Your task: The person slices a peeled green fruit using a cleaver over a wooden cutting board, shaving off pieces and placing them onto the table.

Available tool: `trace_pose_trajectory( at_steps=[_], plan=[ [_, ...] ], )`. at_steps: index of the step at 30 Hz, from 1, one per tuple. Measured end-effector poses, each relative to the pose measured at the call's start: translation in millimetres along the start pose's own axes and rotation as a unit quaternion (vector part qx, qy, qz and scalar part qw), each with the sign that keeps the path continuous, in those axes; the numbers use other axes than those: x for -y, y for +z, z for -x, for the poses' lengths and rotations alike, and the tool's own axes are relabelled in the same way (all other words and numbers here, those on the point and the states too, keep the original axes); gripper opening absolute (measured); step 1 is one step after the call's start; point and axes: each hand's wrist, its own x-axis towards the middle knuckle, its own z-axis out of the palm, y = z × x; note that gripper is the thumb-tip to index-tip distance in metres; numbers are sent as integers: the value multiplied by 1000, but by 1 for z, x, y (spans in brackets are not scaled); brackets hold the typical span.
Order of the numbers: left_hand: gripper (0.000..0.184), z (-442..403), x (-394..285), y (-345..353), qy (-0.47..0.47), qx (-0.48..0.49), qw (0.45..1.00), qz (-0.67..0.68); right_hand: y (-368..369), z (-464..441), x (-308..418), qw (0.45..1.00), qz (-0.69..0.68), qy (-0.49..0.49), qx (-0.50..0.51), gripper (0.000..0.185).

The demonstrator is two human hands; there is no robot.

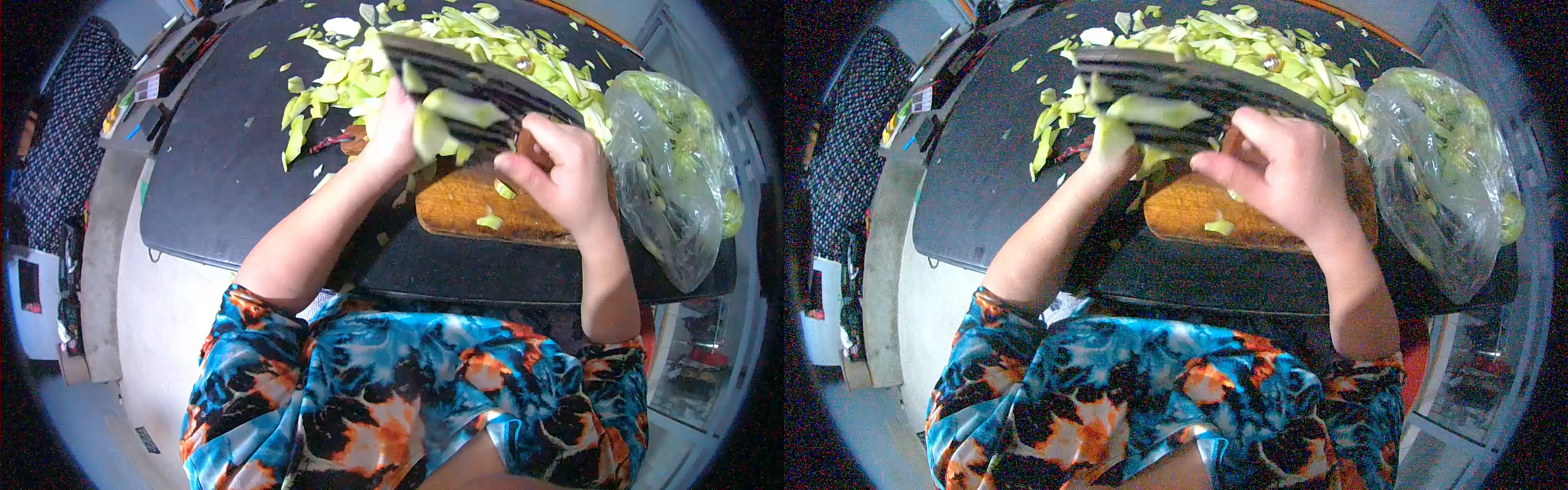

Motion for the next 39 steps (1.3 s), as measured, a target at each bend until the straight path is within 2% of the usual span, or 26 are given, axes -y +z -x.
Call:
trace_pose_trajectory(
  at_steps=[1,2,3,5,8,11,12,15,17,19,20,21,23,24,27,34,39],
  plan=[
    [26,-1,-5,4,35,14,999,15,2,-2,-6,1000,13,24,-12,43],
    [20,-2,-17,3,47,74,989,-115,8,-5,-18,994,-39,103,-26,42],
    [47,-7,-27,-2,15,128,961,-244,12,-11,-36,981,-110,140,-77,42],
    [51,-1,-22,5,43,131,964,-228,2,-13,-70,979,-4,192,-64,42],
    [56,-6,-13,10,-53,29,998,-5,3,-14,-80,967,-121,205,-88,41],
    [56,-8,-22,8,-116,-59,978,163,5,-12,-49,965,-158,195,-71,39],
    [61,-10,-21,2,-127,-40,976,170,7,-10,-46,966,-180,177,-57,37],
    [61,-16,-17,-4,-117,-135,952,249,14,-5,-25,979,-174,99,-38,36],
    [62,-21,-12,-19,-125,-147,947,256,14,-3,-16,984,-153,85,24,35],
    [69,-18,-17,-19,-141,-123,956,224,19,-3,-5,995,-98,17,28,36],
    [77,-11,-20,-17,-179,-102,958,199,21,-3,-2,998,-47,-22,29,38],
    [85,-7,-19,-19,-201,-53,957,203,24,-2,0,998,-26,-44,35,40],
    [88,-10,-18,-18,-228,-22,931,286,27,0,6,994,7,-99,35,41],
    [88,-10,-22,-12,-230,-20,934,271,27,1,9,992,34,-114,38,41],
    [86,-6,-27,-5,-223,-38,947,230,29,2,16,992,8,-120,29,42],
    [69,-6,-24,-1,-177,-24,962,206,27,4,23,992,-5,-127,27,43],
    [63,-5,-24,1,-179,4,954,241,39,9,25,990,26,-135,39,43]
  ],
)
